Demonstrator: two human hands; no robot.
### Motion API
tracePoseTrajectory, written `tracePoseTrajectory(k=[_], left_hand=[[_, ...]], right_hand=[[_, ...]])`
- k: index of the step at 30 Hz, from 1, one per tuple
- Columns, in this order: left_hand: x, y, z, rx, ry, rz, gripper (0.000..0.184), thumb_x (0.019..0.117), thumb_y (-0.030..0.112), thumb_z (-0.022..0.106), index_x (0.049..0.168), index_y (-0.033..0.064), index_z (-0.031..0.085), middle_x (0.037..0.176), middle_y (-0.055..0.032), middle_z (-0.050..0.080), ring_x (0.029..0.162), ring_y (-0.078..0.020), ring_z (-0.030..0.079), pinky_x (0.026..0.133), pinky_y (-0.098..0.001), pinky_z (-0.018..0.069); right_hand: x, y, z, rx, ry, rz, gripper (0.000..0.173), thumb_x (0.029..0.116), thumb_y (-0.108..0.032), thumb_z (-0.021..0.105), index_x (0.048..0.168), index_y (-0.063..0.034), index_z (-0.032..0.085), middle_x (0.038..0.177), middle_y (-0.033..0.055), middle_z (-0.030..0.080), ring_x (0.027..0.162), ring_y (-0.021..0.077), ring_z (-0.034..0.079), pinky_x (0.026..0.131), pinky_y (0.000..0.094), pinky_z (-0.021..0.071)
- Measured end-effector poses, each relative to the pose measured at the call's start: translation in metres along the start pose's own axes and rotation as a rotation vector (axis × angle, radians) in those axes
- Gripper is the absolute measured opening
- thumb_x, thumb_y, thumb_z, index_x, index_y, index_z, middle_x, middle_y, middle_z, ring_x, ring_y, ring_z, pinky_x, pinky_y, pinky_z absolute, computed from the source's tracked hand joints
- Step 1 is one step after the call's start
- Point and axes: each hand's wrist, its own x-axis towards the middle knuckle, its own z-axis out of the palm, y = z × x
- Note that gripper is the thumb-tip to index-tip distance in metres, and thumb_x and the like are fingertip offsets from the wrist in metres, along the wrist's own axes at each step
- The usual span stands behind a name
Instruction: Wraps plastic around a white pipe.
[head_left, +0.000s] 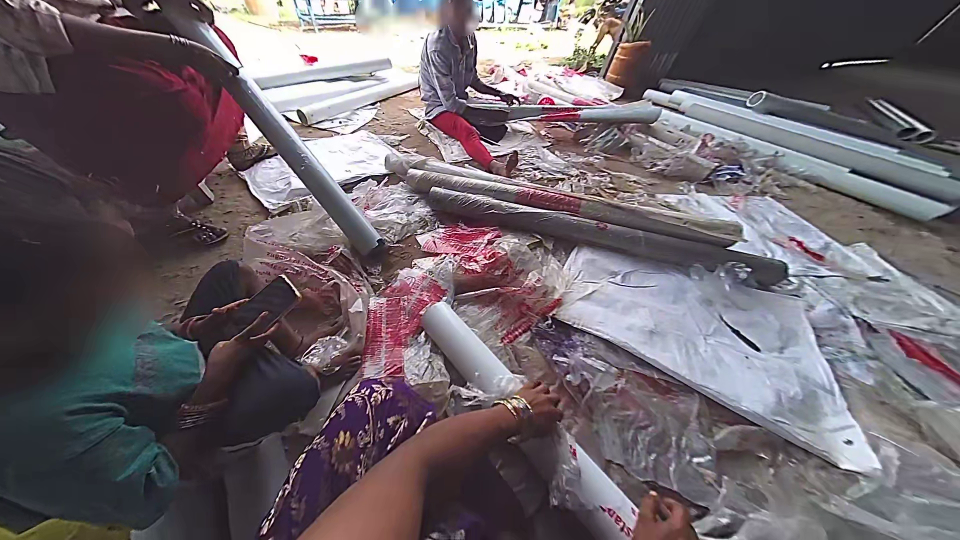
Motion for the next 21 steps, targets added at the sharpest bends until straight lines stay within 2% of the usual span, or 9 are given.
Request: tracePoseTrajectory(k=[2,3,4,5,7,8,13,21], left_hand=[[-0.001,-0.004,0.0,-0.002,0.024,0.031,0.032,0.0998,0.009,0.06,0.13,0.0003,0.067,0.153,-0.0185,0.051,0.152,-0.0374,0.034,0.127,-0.0561,0.0142],[0.0,-0.006,0.001,-0.015,0.032,0.04,0.032,0.1002,0.006,0.058,0.13,-0.0008,0.067,0.154,-0.0183,0.051,0.154,-0.0363,0.031,0.128,-0.0554,0.0125],[0.002,-0.008,0.0,-0.037,0.037,0.045,0.032,0.1002,0.005,0.057,0.13,-0.0011,0.066,0.152,-0.018,0.053,0.152,-0.0353,0.034,0.128,-0.0546,0.0158],[0.003,-0.007,0.0,-0.061,0.027,0.033,0.032,0.1001,0.004,0.055,0.13,-0.0008,0.067,0.148,-0.0177,0.057,0.148,-0.0348,0.041,0.126,-0.054,0.0237],[0.008,-0.004,-0.002,-0.075,-0.041,-0.033,0.032,0.101,0.005,0.053,0.13,0.0021,0.066,0.141,-0.0184,0.062,0.135,-0.0377,0.056,0.113,-0.0575,0.0424],[0.01,-0.001,-0.003,-0.078,-0.07,-0.07,0.032,0.1018,0.006,0.052,0.13,0.0036,0.066,0.141,-0.0184,0.061,0.132,-0.039,0.057,0.108,-0.0597,0.0458],[0.013,0.016,-0.014,0.056,-0.1,-0.151,0.031,0.1033,0.008,0.051,0.129,0.0085,0.069,0.14,-0.0164,0.063,0.129,-0.0391,0.06,0.104,-0.062,0.0488],[-0.002,0.047,-0.039,0.253,-0.33,-0.125,0.031,0.1018,0.009,0.055,0.13,0.0048,0.066,0.138,-0.0226,0.063,0.131,-0.0443,0.058,0.104,-0.0651,0.0465]], right_hand=[[0.0,-0.001,0.002,0.01,-0.009,-0.018,0.044,0.1064,-0.031,0.051,0.129,0.0035,0.066,0.123,0.0302,0.068,0.12,0.0473,0.064,0.101,0.0628,0.0468],[0.0,-0.002,0.002,0.01,-0.013,-0.026,0.043,0.1062,-0.03,0.052,0.128,0.0037,0.066,0.123,0.031,0.068,0.119,0.0486,0.064,0.101,0.0638,0.0467],[0.001,-0.004,0.0,0.009,-0.02,-0.019,0.042,0.1059,-0.03,0.054,0.128,0.0032,0.066,0.125,0.0303,0.068,0.12,0.0483,0.064,0.102,0.0634,0.0467],[0.0,-0.007,-0.005,-0.004,-0.035,0.0,0.041,0.106,-0.031,0.055,0.129,0.0014,0.067,0.128,0.0279,0.068,0.121,0.0458,0.064,0.103,0.0609,0.0472],[0.0,-0.011,-0.015,-0.047,-0.082,0.047,0.043,0.1066,-0.035,0.053,0.132,-0.0021,0.067,0.134,0.0223,0.067,0.126,0.0395,0.063,0.108,0.0542,0.0461],[0.0,-0.013,-0.019,-0.063,-0.112,0.071,0.045,0.107,-0.037,0.051,0.134,-0.0039,0.066,0.136,0.0202,0.066,0.128,0.0369,0.062,0.111,0.0512,0.0452],[0.006,-0.012,-0.027,-0.043,-0.214,0.116,0.048,0.1085,-0.039,0.042,0.133,-0.0052,0.066,0.14,0.0159,0.064,0.135,0.0321,0.057,0.116,0.0464,0.0411],[0.004,-0.012,-0.023,0.001,-0.21,0.134,0.048,0.1071,-0.04,0.046,0.135,-0.0051,0.065,0.139,0.0164,0.065,0.134,0.0325,0.057,0.114,0.0461,0.0426]])
